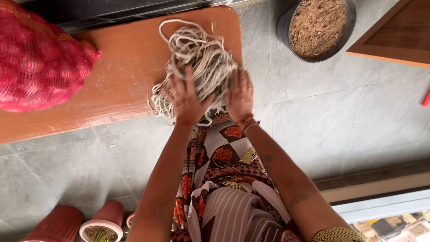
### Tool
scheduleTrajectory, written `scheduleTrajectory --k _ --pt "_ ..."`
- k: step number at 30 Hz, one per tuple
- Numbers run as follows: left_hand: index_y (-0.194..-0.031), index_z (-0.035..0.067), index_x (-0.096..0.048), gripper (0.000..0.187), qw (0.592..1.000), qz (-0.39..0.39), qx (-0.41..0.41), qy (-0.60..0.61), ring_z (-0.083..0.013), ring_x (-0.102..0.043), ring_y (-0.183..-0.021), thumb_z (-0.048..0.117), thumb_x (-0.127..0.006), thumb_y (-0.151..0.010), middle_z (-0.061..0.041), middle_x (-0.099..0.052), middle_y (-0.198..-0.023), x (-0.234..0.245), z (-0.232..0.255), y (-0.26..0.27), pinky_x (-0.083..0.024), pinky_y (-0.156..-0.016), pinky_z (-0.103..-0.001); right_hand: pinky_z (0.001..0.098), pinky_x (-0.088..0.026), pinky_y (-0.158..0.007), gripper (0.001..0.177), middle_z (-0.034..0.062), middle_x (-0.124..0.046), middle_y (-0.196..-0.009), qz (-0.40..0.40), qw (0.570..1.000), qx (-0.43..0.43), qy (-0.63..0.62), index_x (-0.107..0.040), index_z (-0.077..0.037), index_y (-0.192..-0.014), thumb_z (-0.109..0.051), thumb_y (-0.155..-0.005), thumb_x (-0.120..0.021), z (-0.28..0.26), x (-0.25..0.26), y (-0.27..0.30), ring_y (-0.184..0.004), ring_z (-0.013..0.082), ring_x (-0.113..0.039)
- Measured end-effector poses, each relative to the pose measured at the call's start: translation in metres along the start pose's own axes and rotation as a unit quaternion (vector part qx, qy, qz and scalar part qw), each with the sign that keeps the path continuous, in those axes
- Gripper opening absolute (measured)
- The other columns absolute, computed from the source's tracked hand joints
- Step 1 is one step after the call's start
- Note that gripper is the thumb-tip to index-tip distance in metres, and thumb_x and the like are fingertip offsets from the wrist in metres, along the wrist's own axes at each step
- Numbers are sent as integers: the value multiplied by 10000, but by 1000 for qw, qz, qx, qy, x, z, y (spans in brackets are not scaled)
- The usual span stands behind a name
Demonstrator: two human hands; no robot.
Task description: The recorder is repairing or preparing a string mop head by tying and organizing the white strings.
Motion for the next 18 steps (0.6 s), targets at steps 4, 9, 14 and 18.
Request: scheduleTrajectory --k 4,9,14,18 --pt "-1595 82 8 1496 997 66 49 8 -584 -93 -1485 809 -828 -592 -343 -6 -1606 1 -22 9 -94 -1137 -792 529 -355 -1192 439 188 -512 -1502 -66 991 41 111 -630 -50 -1330 -137 -904 -686 -1 -18 10 -1422 336 -443" --pt "-1641 162 -11 1566 993 -55 103 -24 -520 -116 -1519 696 -919 -481 -216 10 -1689 6 -10 -31 -227 -1188 -717 402 -461 -1153 397 4 -651 -1418 1 995 43 91 -757 -126 -1295 12 -923 -739 30 -31 -44 -1333 190 -556" --pt "-1556 113 -251 1276 991 -109 76 -28 -557 -224 -1474 833 -800 -658 -203 -38 -1692 16 -1 -67 -455 -1051 -646 443 -521 -1026 368 25 -700 -1146 -16 987 157 36 -698 -196 -1403 -104 -1047 -708 47 -67 -125 -1156 238 -654" --pt "-1576 107 -236 1326 992 -85 86 -45 -528 -276 -1433 691 -898 -586 -218 -39 -1661 23 1 -101 -464 -1046 -611 494 -497 -1056 630 102 -673 -1267 -54 979 175 87 -686 -188 -1421 34 -833 -641 18 -26 -179 -1183 303 -608"
Point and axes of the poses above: each hand's wrist, its own y-axis away from the middle knuckle, its own x-axis out of the back of the hand, z = x × y, the point moved 8 cm from there along -y, towards the middle knuckle
